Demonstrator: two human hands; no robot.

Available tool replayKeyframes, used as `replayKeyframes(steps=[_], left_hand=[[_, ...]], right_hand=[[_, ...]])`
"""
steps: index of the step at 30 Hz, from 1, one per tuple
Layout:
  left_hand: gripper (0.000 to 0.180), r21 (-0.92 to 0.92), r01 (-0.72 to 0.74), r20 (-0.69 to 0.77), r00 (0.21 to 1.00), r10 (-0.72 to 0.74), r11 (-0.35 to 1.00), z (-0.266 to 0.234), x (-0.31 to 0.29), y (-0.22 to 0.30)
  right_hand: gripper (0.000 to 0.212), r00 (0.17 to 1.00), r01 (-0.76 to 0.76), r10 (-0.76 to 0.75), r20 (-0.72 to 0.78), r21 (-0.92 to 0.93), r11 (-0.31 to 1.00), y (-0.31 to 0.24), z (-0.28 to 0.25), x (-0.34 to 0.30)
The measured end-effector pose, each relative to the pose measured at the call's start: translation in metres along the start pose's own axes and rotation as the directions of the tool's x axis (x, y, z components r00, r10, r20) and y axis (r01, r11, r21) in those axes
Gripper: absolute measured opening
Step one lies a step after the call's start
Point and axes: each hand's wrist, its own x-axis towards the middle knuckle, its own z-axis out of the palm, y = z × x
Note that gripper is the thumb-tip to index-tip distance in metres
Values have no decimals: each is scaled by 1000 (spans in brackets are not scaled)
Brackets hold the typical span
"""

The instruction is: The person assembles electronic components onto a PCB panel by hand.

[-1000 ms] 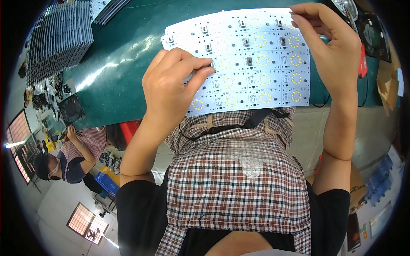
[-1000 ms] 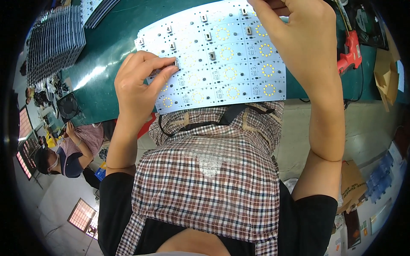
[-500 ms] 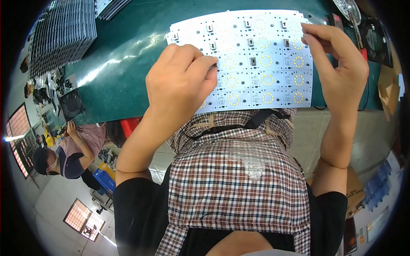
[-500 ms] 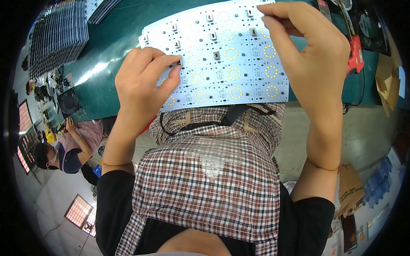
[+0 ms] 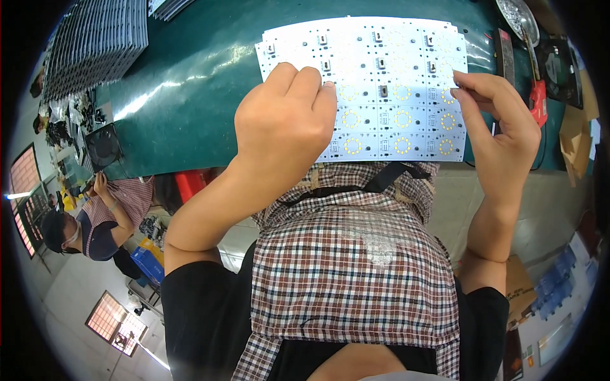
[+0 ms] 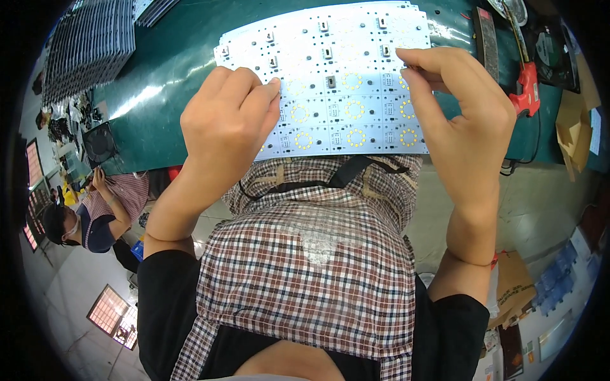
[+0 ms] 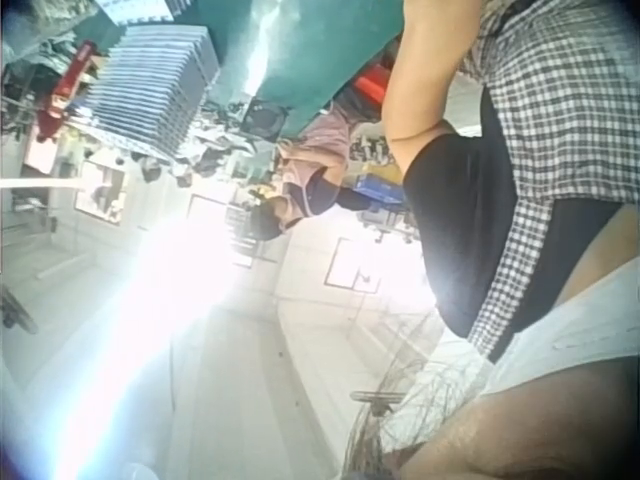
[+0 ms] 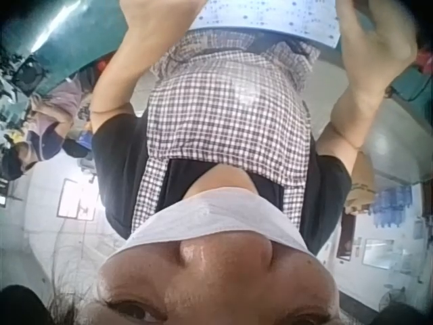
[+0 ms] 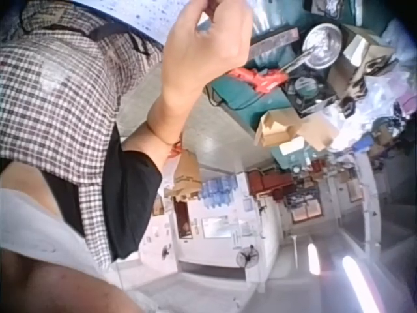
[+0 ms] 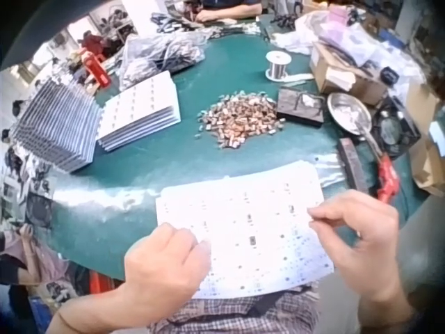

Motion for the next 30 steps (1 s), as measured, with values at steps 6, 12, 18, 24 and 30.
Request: replayKeyframes(steps=[6, 12, 18, 24, 30], left_hand=[[17, -4, -28, -54, 998, 27, 1000, 5, -3, -4], [14, -163, 3, -47, 999, -11, 987, 3, 3, -15], [15, -216, 92, 5, 996, -93, 972, 1, 2, -13], [14, -295, 117, 8, 993, -120, 948, 2, 1, -15], [11, -354, 121, 95, 991, -93, 927, -9, 13, -28]], right_hand=[[23, 999, -53, 52, 6, 41, 998, -1, 2, -8], [20, 960, -278, 277, 34, 203, 939, 5, 0, -14], [19, 958, -286, 272, 91, 229, 930, 12, -2, -13], [17, 938, -346, 334, 90, 267, 899, 13, 0, -14], [15, 945, -321, 299, 128, 220, 921, 14, -6, -13]])
